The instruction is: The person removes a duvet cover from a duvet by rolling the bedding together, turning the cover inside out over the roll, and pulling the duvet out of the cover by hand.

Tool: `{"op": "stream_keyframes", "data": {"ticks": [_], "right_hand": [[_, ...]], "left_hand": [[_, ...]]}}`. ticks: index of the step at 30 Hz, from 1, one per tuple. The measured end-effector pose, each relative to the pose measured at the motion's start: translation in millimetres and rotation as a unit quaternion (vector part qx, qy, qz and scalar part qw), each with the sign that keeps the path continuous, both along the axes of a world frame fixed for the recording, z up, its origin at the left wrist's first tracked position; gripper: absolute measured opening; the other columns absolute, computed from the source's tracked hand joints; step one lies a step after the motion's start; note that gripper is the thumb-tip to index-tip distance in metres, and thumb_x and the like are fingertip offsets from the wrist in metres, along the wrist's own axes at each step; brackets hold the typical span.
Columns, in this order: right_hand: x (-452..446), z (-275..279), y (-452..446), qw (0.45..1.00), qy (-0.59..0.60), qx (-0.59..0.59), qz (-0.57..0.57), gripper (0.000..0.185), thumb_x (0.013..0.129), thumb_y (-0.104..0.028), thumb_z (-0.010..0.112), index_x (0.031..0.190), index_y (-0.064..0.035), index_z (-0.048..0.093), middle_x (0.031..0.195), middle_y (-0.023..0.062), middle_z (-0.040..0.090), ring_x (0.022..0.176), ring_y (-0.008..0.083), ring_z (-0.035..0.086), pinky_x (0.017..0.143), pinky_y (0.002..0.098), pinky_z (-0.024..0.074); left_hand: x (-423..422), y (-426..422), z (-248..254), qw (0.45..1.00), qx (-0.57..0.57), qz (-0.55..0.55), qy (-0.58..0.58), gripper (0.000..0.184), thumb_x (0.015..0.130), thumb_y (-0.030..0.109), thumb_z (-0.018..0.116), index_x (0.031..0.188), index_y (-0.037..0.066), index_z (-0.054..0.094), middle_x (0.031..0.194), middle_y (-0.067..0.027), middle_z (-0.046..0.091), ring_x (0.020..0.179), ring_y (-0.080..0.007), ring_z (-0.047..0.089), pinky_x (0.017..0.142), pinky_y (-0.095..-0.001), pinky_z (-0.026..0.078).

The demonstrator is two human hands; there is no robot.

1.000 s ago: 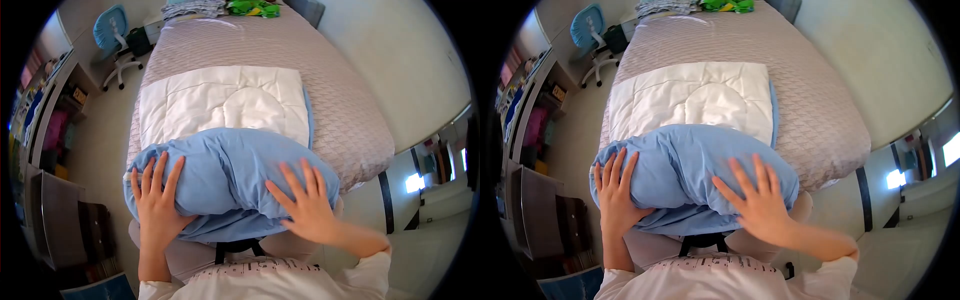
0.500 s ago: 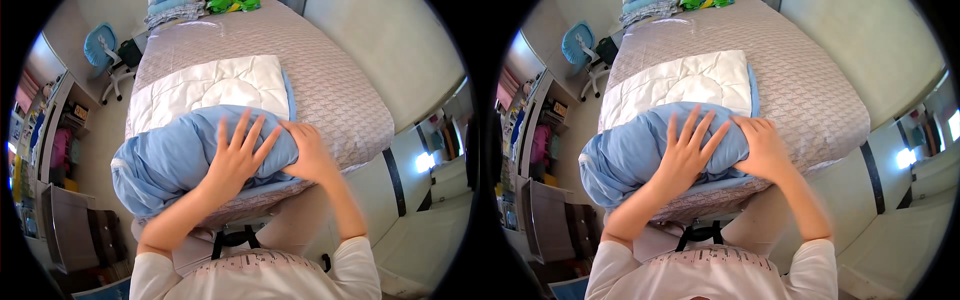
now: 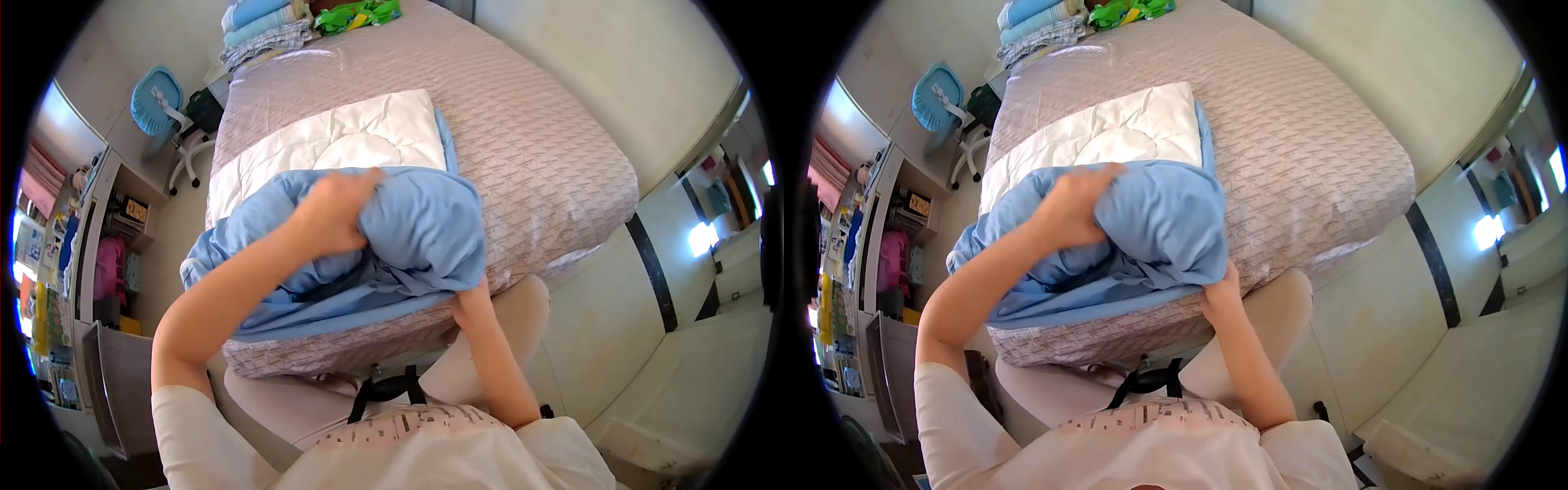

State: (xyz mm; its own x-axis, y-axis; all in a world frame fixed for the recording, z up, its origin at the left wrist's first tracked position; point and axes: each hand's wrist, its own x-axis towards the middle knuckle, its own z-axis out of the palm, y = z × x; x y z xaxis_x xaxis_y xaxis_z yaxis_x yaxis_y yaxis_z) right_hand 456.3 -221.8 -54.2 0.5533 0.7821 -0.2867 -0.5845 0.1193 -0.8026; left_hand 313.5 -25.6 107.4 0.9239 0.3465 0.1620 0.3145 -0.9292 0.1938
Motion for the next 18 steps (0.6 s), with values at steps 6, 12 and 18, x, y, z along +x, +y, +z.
{"op": "stream_keyframes", "data": {"ticks": [6, 12, 18], "right_hand": [[36, 0, 46, 0.946, -0.320, 0.054, -0.016, 0.030, 0.088, -0.006, 0.068, 0.117, 0.0008, 0.067, 0.106, 0.0083, 0.071, 0.100, 0.0169, 0.066, 0.087, 0.0317, 0.0528], [31, -98, 154, 0.874, -0.462, 0.049, -0.143, 0.045, 0.094, -0.019, 0.061, 0.133, 0.0026, 0.053, 0.119, 0.0174, 0.061, 0.116, 0.0318, 0.058, 0.102, 0.0397, 0.0437], [20, 22, 61, 0.784, -0.596, -0.020, -0.171, 0.091, 0.075, -0.017, 0.079, 0.151, -0.0020, 0.032, 0.151, 0.0208, 0.034, 0.141, 0.0434, 0.030, 0.117, 0.0463, 0.0256]], "left_hand": [[-27, 27, 51, 0.978, -0.112, 0.019, -0.177, 0.035, 0.069, 0.016, 0.075, 0.100, 0.001, 0.069, 0.082, -0.0164, 0.071, 0.077, -0.0307, 0.069, 0.074, -0.0344, 0.053], [-30, 57, 37, 0.954, -0.276, 0.037, -0.109, 0.043, 0.055, 0.004, 0.071, 0.098, 0.000, 0.069, 0.082, -0.0155, 0.071, 0.078, -0.0269, 0.068, 0.074, -0.0352, 0.053], [-3, 104, -8, 0.907, -0.376, 0.125, -0.142, 0.044, 0.057, 0.005, 0.071, 0.101, 0.002, 0.068, 0.086, -0.0178, 0.071, 0.084, -0.0281, 0.069, 0.076, -0.0357, 0.052]]}}
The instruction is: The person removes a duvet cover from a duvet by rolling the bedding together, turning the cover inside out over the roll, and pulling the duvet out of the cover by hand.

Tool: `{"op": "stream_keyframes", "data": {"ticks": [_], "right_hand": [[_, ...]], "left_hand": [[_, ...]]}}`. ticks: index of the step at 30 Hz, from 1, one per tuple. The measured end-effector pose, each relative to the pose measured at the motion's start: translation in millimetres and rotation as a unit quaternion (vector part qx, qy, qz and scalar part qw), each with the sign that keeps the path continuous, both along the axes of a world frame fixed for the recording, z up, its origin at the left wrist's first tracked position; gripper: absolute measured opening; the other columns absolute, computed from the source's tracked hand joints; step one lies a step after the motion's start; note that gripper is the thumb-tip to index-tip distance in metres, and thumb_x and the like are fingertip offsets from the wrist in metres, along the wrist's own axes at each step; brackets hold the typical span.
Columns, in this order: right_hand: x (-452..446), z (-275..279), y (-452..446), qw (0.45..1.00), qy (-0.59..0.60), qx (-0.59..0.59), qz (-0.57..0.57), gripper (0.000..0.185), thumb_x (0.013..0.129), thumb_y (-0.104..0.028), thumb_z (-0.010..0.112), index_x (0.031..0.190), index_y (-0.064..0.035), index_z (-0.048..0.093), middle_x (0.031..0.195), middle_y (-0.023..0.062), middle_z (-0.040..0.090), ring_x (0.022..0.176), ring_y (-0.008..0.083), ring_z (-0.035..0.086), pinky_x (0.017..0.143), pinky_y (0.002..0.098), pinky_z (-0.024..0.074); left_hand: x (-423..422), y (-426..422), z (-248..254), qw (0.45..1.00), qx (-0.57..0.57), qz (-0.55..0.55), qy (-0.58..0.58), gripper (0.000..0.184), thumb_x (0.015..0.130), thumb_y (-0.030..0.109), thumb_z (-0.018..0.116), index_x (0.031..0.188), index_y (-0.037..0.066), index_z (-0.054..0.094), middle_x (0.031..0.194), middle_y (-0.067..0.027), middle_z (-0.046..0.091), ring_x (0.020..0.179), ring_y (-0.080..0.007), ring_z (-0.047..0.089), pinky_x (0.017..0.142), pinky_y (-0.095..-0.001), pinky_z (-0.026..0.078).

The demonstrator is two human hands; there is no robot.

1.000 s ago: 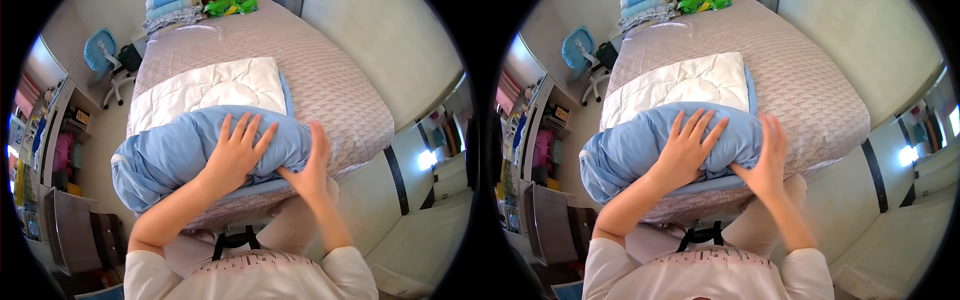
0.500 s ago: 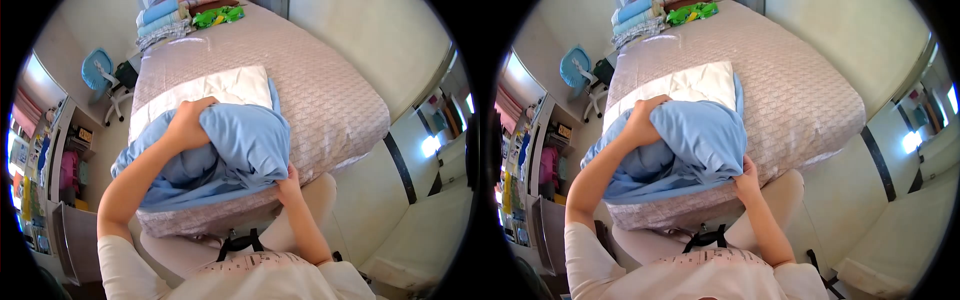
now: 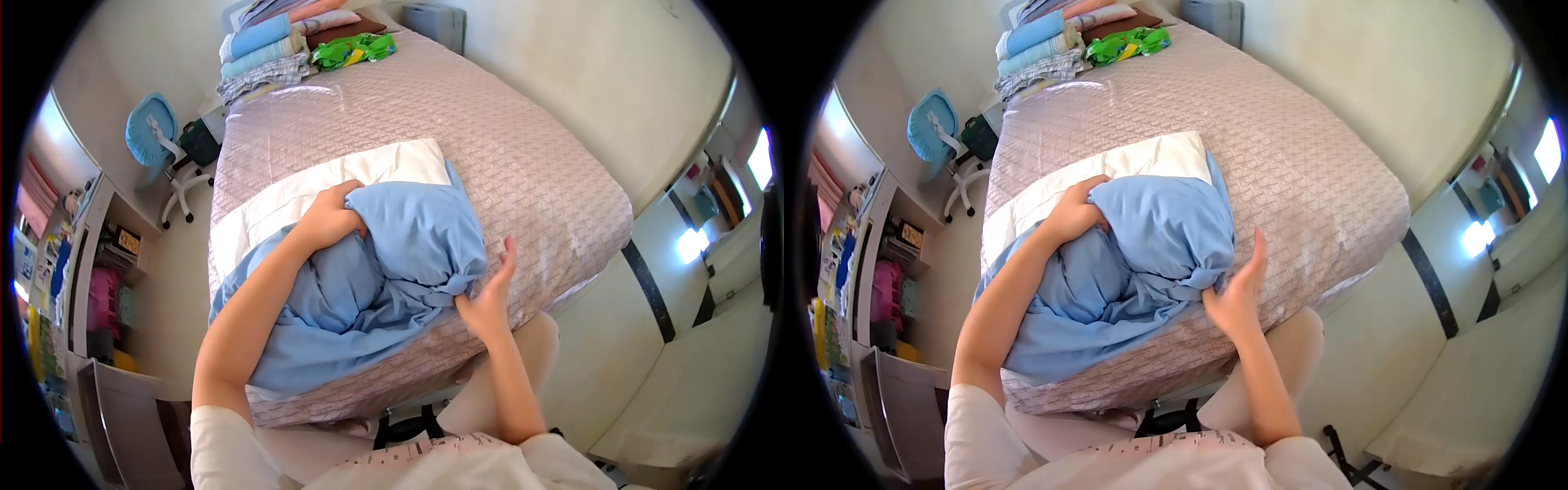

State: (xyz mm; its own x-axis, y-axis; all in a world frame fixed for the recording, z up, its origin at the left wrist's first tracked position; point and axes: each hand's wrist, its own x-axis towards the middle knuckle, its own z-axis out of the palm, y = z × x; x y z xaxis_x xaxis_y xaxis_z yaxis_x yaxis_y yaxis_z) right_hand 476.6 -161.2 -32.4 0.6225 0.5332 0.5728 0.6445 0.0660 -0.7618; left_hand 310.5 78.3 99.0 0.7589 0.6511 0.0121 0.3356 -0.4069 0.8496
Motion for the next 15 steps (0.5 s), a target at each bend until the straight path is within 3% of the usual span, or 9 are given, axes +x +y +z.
{"op": "stream_keyframes", "data": {"ticks": [2, 4, 5, 6, 7, 9, 11, 14, 15], "right_hand": [[-26, 70, -18, 0.997, -0.021, 0.052, 0.047, 0.097, 0.072, -0.017, 0.082, 0.154, -0.0060, 0.031, 0.154, 0.0205, 0.032, 0.142, 0.0465, 0.027, 0.118, 0.0493, 0.0236], [-49, 127, -9, 0.948, -0.256, -0.153, 0.115, 0.107, 0.065, -0.020, 0.088, 0.156, -0.0171, 0.030, 0.157, 0.0198, 0.029, 0.144, 0.0493, 0.024, 0.118, 0.0556, 0.0236], [-42, 120, 11, 0.946, -0.255, -0.154, 0.127, 0.107, 0.065, -0.020, 0.088, 0.156, -0.0171, 0.030, 0.157, 0.0198, 0.029, 0.144, 0.0493, 0.024, 0.118, 0.0556, 0.0236], [-28, 103, 40, 0.935, -0.292, -0.174, 0.103, 0.115, 0.058, -0.023, 0.091, 0.156, -0.0211, 0.030, 0.157, 0.0192, 0.029, 0.143, 0.0476, 0.027, 0.116, 0.0549, 0.0274], [-19, 92, 62, 0.922, -0.329, -0.190, 0.077, 0.122, 0.052, -0.025, 0.094, 0.156, -0.0251, 0.031, 0.158, 0.0186, 0.030, 0.142, 0.0459, 0.030, 0.115, 0.0542, 0.0313], [11, 91, 80, 0.932, -0.291, -0.179, 0.126, 0.127, 0.047, -0.028, 0.096, 0.156, -0.0244, 0.031, 0.157, 0.0174, 0.032, 0.140, 0.0438, 0.035, 0.113, 0.0538, 0.0353], [28, 94, 83, 0.937, -0.250, -0.172, 0.174, 0.132, 0.042, -0.030, 0.098, 0.156, -0.0237, 0.030, 0.156, 0.0161, 0.034, 0.138, 0.0418, 0.040, 0.111, 0.0533, 0.0393], [45, 99, 88, 0.925, -0.228, -0.205, 0.224, 0.133, 0.043, -0.033, 0.099, 0.156, -0.0211, 0.029, 0.146, 0.0168, 0.048, 0.130, 0.0376, 0.051, 0.106, 0.0501, 0.0461], [47, 99, 90, 0.923, -0.231, -0.202, 0.233, 0.133, 0.043, -0.033, 0.099, 0.156, -0.0211, 0.029, 0.146, 0.0168, 0.048, 0.130, 0.0376, 0.051, 0.106, 0.0501, 0.0461]], "left_hand": [[3, -7, -1, 1.000, 0.004, -0.005, -0.002, 0.052, 0.059, 0.006, 0.071, 0.110, 0.002, 0.064, 0.081, -0.0189, 0.071, 0.079, -0.0306, 0.070, 0.075, -0.0360, 0.053], [-1, -18, 5, 0.999, 0.052, -0.012, 0.006, 0.055, 0.060, 0.007, 0.071, 0.114, 0.002, 0.062, 0.077, -0.0186, 0.070, 0.075, -0.0307, 0.070, 0.073, -0.0357, 0.053], [-5, -23, 11, 0.994, 0.110, -0.023, 0.009, 0.058, 0.061, 0.009, 0.071, 0.118, 0.002, 0.059, 0.073, -0.0183, 0.070, 0.072, -0.0309, 0.070, 0.071, -0.0354, 0.053], [-13, -32, 25, 0.996, 0.054, -0.018, 0.067, 0.074, 0.065, 0.020, 0.078, 0.133, 0.007, 0.053, 0.100, -0.0239, 0.071, 0.096, -0.0349, 0.069, 0.085, -0.0379, 0.052], [-22, -41, 19, 0.996, 0.052, -0.004, 0.067, 0.074, 0.065, 0.020, 0.078, 0.133, 0.007, 0.053, 0.100, -0.0239, 0.071, 0.096, -0.0349, 0.069, 0.085, -0.0379, 0.052], [-46, -66, 2, 0.939, 0.335, 0.075, -0.006, 0.086, 0.069, 0.034, 0.082, 0.146, 0.018, 0.045, 0.139, -0.0235, 0.054, 0.129, -0.0407, 0.052, 0.107, -0.0483, 0.042], [-87, -115, 23, 0.867, 0.448, 0.080, 0.203, 0.102, 0.065, 0.042, 0.087, 0.153, 0.026, 0.038, 0.159, -0.0198, 0.028, 0.146, -0.0450, 0.026, 0.117, -0.0617, 0.021], [-146, -166, 11, 0.832, 0.445, 0.140, 0.301, 0.111, 0.060, 0.037, 0.091, 0.155, 0.028, 0.034, 0.160, -0.0181, 0.027, 0.148, -0.0448, 0.020, 0.115, -0.0703, 0.015], [-163, -176, 3, 0.832, 0.411, 0.246, 0.280, 0.115, 0.057, 0.035, 0.093, 0.155, 0.027, 0.033, 0.160, -0.0174, 0.027, 0.148, -0.0451, 0.021, 0.116, -0.0696, 0.012]]}}
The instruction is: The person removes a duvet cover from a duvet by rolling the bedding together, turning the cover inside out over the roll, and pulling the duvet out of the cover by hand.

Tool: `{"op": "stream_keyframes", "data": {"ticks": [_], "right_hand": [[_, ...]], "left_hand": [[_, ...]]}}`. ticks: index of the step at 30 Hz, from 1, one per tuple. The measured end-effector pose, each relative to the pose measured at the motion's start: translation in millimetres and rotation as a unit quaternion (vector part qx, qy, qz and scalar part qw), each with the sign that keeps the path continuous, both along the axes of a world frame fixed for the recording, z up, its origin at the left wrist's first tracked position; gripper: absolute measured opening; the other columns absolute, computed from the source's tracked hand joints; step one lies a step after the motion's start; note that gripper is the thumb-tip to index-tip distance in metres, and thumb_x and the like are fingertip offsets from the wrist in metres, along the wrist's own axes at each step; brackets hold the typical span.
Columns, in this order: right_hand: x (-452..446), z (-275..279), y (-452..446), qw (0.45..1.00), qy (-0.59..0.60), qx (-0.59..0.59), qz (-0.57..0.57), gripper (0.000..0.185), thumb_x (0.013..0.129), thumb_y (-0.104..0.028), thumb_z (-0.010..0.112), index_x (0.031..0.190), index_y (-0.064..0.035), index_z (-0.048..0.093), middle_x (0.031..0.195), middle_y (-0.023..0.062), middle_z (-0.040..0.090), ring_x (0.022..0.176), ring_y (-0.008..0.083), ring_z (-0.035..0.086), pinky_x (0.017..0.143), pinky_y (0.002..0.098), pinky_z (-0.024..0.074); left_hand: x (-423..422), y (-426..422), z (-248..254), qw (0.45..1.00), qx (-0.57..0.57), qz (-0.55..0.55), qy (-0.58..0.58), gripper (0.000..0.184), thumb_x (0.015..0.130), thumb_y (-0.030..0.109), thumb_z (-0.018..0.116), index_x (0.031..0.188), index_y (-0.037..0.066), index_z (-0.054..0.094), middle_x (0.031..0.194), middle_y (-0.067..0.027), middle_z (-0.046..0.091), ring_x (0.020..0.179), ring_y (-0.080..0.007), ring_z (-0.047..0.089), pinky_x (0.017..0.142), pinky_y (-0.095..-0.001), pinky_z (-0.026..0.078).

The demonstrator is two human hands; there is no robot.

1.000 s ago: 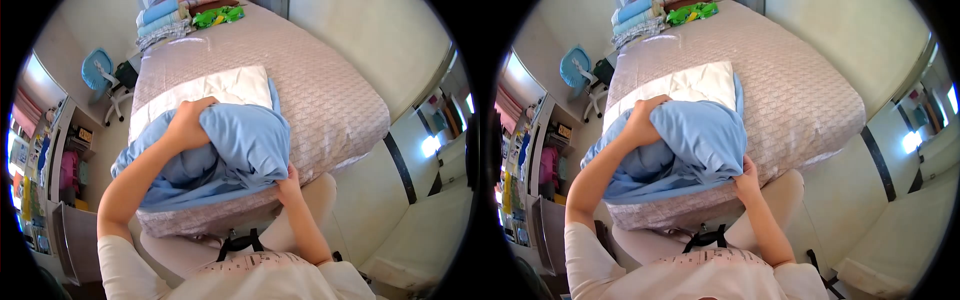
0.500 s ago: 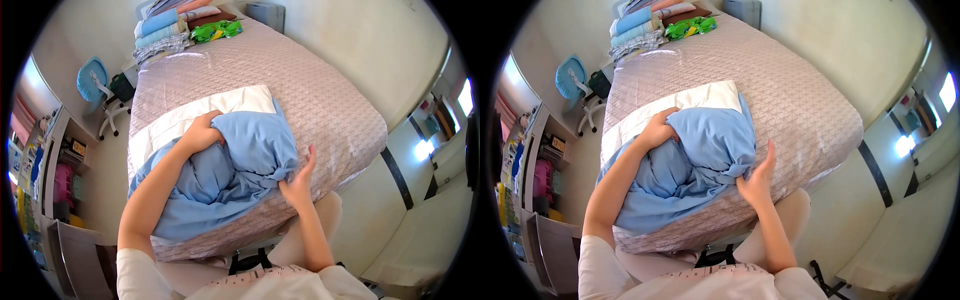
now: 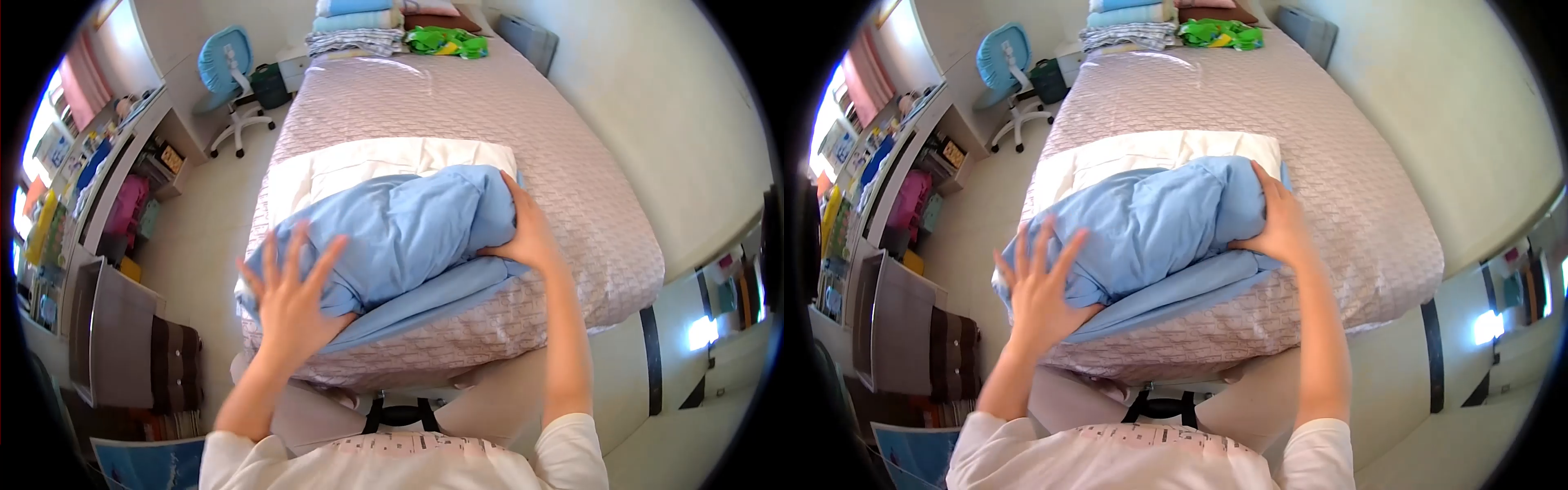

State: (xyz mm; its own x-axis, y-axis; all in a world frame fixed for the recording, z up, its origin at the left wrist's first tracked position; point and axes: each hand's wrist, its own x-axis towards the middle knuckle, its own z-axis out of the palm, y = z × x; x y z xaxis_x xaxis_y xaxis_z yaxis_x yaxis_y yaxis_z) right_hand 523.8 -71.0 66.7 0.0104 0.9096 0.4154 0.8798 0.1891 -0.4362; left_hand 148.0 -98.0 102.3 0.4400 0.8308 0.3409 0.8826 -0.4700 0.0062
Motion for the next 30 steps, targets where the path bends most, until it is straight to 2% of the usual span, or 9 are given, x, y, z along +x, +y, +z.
{"op": "stream_keyframes", "data": {"ticks": [4, 5, 8, 10, 12, 15, 18, 21, 30], "right_hand": [[-3, 1, 2, 0.997, 0.013, -0.068, -0.038, 0.133, 0.045, -0.033, 0.098, 0.156, -0.0168, 0.028, 0.143, 0.0176, 0.051, 0.131, 0.0383, 0.050, 0.107, 0.0503, 0.0444], [-7, 4, 3, 0.995, 0.039, -0.083, -0.047, 0.131, 0.047, -0.033, 0.098, 0.156, -0.0155, 0.028, 0.144, 0.0179, 0.049, 0.131, 0.0406, 0.049, 0.109, 0.0522, 0.0420], [-30, 5, -1, 0.991, -0.049, 0.002, -0.121, 0.123, 0.050, -0.032, 0.098, 0.153, -0.0127, 0.034, 0.150, 0.0177, 0.041, 0.137, 0.0467, 0.039, 0.114, 0.0579, 0.0324], [-72, 16, -6, 0.993, -0.045, 0.049, -0.098, 0.107, 0.062, -0.017, 0.089, 0.154, -0.0170, 0.035, 0.155, 0.0203, 0.033, 0.143, 0.0507, 0.027, 0.117, 0.0617, 0.0227], [-109, 19, -3, 0.917, -0.368, 0.142, 0.064, 0.103, 0.068, -0.002, 0.076, 0.157, -0.0256, 0.029, 0.156, 0.0247, 0.028, 0.147, 0.0483, 0.021, 0.119, 0.0613, 0.0188], [-176, 18, 5, 0.918, -0.335, 0.082, 0.197, 0.106, 0.069, 0.005, 0.067, 0.159, -0.0327, 0.024, 0.157, 0.0286, 0.024, 0.148, 0.0477, 0.019, 0.120, 0.0589, 0.0178], [-195, 14, 41, 0.877, -0.369, 0.151, 0.269, 0.105, 0.071, 0.003, 0.067, 0.160, -0.0319, 0.023, 0.156, 0.0300, 0.027, 0.145, 0.0463, 0.029, 0.119, 0.0531, 0.0255], [-187, 18, 63, 0.910, -0.210, 0.085, 0.347, 0.113, 0.065, -0.005, 0.076, 0.160, -0.0304, 0.021, 0.136, 0.0308, 0.051, 0.120, 0.0432, 0.056, 0.104, 0.0467, 0.0439], [-176, 30, 58, 0.914, -0.199, -0.045, 0.351, 0.094, 0.063, -0.011, 0.078, 0.149, -0.0151, 0.040, 0.089, 0.0163, 0.068, 0.083, 0.0364, 0.068, 0.071, 0.0443, 0.0526]], "left_hand": [[-33, -36, -34, 0.934, 0.057, 0.277, -0.216, 0.120, 0.053, 0.030, 0.095, 0.155, 0.025, 0.032, 0.159, -0.0197, 0.027, 0.145, -0.0459, 0.027, 0.116, -0.0661, 0.022], [-47, -34, -50, 0.894, 0.013, 0.171, -0.414, 0.122, 0.055, 0.022, 0.094, 0.156, 0.023, 0.025, 0.155, -0.0224, 0.030, 0.142, -0.0402, 0.035, 0.116, -0.0538, 0.033], [-64, -18, -81, 0.792, -0.147, 0.095, -0.585, 0.125, 0.060, 0.015, 0.090, 0.158, 0.023, 0.014, 0.151, -0.0238, 0.034, 0.138, -0.0353, 0.041, 0.112, -0.0465, 0.040], [-64, -13, -80, 0.756, -0.175, 0.103, -0.623, 0.127, 0.063, 0.014, 0.087, 0.158, 0.016, 0.004, 0.148, -0.0233, 0.035, 0.136, -0.0332, 0.042, 0.111, -0.0443, 0.040], [-69, -5, -94, 0.758, -0.216, 0.129, -0.601, 0.127, 0.064, 0.014, 0.087, 0.157, 0.006, 0.001, 0.147, -0.0233, 0.037, 0.135, -0.0328, 0.043, 0.111, -0.0412, 0.040], [-62, -11, -99, 0.718, -0.224, 0.150, -0.642, 0.126, 0.066, 0.014, 0.087, 0.155, 0.001, -0.001, 0.148, -0.0235, 0.034, 0.135, -0.0314, 0.043, 0.111, -0.0394, 0.038], [-45, -23, -116, 0.648, -0.181, 0.148, -0.724, 0.124, 0.068, 0.015, 0.086, 0.156, 0.002, -0.001, 0.150, -0.0245, 0.030, 0.138, -0.0305, 0.038, 0.113, -0.0404, 0.035], [-27, -39, -129, 0.580, -0.152, 0.200, -0.775, 0.114, 0.072, 0.011, 0.080, 0.156, 0.002, 0.004, 0.149, -0.0253, 0.029, 0.138, -0.0295, 0.035, 0.112, -0.0389, 0.034], [-31, -18, -148, 0.562, -0.142, 0.206, -0.788, 0.074, 0.073, -0.005, 0.062, 0.143, 0.001, 0.038, 0.124, -0.0128, 0.055, 0.108, -0.0212, 0.058, 0.090, -0.0308, 0.048]]}}
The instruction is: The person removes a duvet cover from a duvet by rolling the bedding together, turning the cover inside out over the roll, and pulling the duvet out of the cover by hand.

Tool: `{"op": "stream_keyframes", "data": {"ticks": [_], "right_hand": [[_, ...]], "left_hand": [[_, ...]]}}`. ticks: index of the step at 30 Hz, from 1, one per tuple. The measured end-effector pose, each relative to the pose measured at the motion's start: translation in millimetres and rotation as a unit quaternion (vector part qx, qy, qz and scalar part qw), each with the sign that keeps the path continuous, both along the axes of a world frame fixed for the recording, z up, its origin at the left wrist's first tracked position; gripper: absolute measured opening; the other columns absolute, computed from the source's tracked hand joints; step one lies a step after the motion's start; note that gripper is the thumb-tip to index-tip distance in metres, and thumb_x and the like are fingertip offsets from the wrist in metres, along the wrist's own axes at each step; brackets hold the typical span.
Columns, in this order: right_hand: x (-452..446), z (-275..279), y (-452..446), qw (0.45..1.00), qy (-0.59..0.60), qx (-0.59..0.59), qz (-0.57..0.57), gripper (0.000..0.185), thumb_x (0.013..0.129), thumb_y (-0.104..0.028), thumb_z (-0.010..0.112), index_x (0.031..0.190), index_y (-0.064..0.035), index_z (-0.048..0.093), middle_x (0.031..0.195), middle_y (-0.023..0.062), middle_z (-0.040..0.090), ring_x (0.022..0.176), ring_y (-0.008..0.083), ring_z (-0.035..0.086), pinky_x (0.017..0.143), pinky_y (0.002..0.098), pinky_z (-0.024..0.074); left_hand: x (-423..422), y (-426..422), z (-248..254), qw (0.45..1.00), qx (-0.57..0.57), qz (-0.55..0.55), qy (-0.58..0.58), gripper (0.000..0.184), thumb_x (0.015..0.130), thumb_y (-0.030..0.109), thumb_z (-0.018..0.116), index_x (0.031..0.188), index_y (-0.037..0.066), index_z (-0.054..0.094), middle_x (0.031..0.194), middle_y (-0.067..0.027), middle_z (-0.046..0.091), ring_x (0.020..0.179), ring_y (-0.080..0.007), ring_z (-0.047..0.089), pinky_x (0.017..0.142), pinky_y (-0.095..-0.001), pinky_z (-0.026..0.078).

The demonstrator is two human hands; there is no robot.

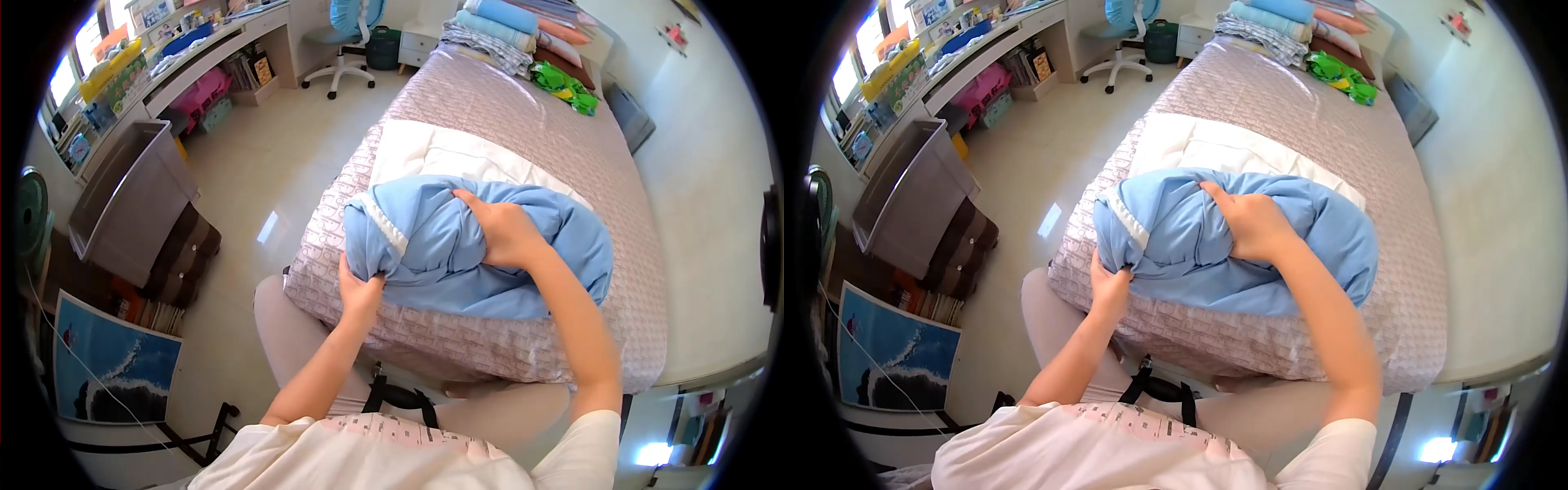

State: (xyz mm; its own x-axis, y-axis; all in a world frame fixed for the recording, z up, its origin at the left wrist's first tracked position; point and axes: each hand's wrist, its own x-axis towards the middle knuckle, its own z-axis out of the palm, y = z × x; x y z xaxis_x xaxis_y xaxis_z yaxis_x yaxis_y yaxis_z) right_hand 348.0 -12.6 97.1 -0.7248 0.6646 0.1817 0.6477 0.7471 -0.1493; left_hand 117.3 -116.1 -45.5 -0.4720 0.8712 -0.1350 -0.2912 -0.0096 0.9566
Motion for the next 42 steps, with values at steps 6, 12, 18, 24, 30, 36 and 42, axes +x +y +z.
{"op": "stream_keyframes", "data": {"ticks": [6, 12, 18, 24, 30, 36, 42], "right_hand": [[36, 52, -19, 0.991, 0.103, -0.079, -0.017, 0.075, 0.059, -0.021, 0.085, 0.129, -0.0107, 0.062, 0.104, 0.0166, 0.073, 0.093, 0.0330, 0.072, 0.083, 0.0384, 0.0561], [50, 7, 31, 0.952, 0.135, -0.273, -0.016, 0.085, 0.046, -0.013, 0.086, 0.128, -0.0082, 0.064, 0.114, 0.0119, 0.072, 0.105, 0.0244, 0.068, 0.093, 0.0341, 0.0525], [30, 7, 23, 0.961, 0.139, -0.226, -0.074, 0.086, 0.046, -0.015, 0.086, 0.129, -0.0092, 0.063, 0.107, 0.0158, 0.073, 0.100, 0.0284, 0.070, 0.090, 0.0354, 0.0542], [12, 10, -24, 0.976, 0.151, -0.102, -0.115, 0.082, 0.058, -0.026, 0.083, 0.135, -0.0126, 0.058, 0.096, 0.0218, 0.071, 0.095, 0.0361, 0.071, 0.084, 0.0402, 0.0549], [-57, -12, -38, 0.898, -0.122, 0.419, -0.055, 0.117, 0.057, -0.018, 0.083, 0.157, -0.0272, 0.024, 0.154, 0.0260, 0.032, 0.132, 0.0469, 0.044, 0.102, 0.0563, 0.0401], [-70, 16, 30, 0.987, -0.131, -0.074, 0.059, 0.100, 0.047, -0.007, 0.074, 0.143, -0.0137, 0.049, 0.114, 0.0230, 0.066, 0.105, 0.0400, 0.064, 0.086, 0.0447, 0.0513], [-56, 1, 34, 0.978, -0.042, -0.166, 0.118, 0.041, 0.048, -0.009, 0.071, 0.087, -0.0029, 0.067, 0.070, 0.0178, 0.066, 0.073, 0.0383, 0.068, 0.061, 0.0465, 0.0540]], "left_hand": [[-30, 8, 14, 0.983, 0.110, -0.134, -0.064, 0.076, 0.070, -0.013, 0.055, 0.144, -0.003, 0.039, 0.127, -0.0113, 0.060, 0.118, -0.0211, 0.059, 0.101, -0.0322, 0.046], [-38, 23, -19, 0.940, 0.086, -0.229, -0.237, 0.080, 0.070, -0.008, 0.050, 0.149, -0.001, 0.035, 0.135, -0.0139, 0.054, 0.123, -0.0232, 0.056, 0.103, -0.0328, 0.046], [32, -38, 47, 0.952, -0.001, -0.018, -0.306, 0.089, 0.075, -0.005, 0.065, 0.152, 0.007, 0.022, 0.147, -0.0136, 0.038, 0.134, -0.0265, 0.042, 0.111, -0.0405, 0.037], [26, -30, 19, 0.977, 0.047, -0.062, -0.198, 0.071, 0.078, -0.004, 0.062, 0.143, 0.005, 0.036, 0.138, -0.0112, 0.048, 0.130, -0.0268, 0.047, 0.110, -0.0378, 0.036], [14, -56, -5, 0.995, -0.007, -0.084, 0.051, 0.042, 0.083, -0.003, 0.055, 0.125, -0.005, 0.056, 0.117, -0.0114, 0.064, 0.110, -0.0176, 0.057, 0.098, -0.0310, 0.043], [-13, -57, 17, 0.988, -0.092, -0.115, -0.044, 0.030, 0.082, -0.003, 0.057, 0.111, -0.006, 0.063, 0.102, -0.0066, 0.067, 0.092, -0.0115, 0.060, 0.082, -0.0265, 0.047], [-18, -44, -22, 0.995, -0.016, -0.062, -0.075, 0.040, 0.074, -0.007, 0.068, 0.114, -0.006, 0.063, 0.108, -0.0095, 0.068, 0.097, -0.0168, 0.065, 0.084, -0.0298, 0.051]]}}
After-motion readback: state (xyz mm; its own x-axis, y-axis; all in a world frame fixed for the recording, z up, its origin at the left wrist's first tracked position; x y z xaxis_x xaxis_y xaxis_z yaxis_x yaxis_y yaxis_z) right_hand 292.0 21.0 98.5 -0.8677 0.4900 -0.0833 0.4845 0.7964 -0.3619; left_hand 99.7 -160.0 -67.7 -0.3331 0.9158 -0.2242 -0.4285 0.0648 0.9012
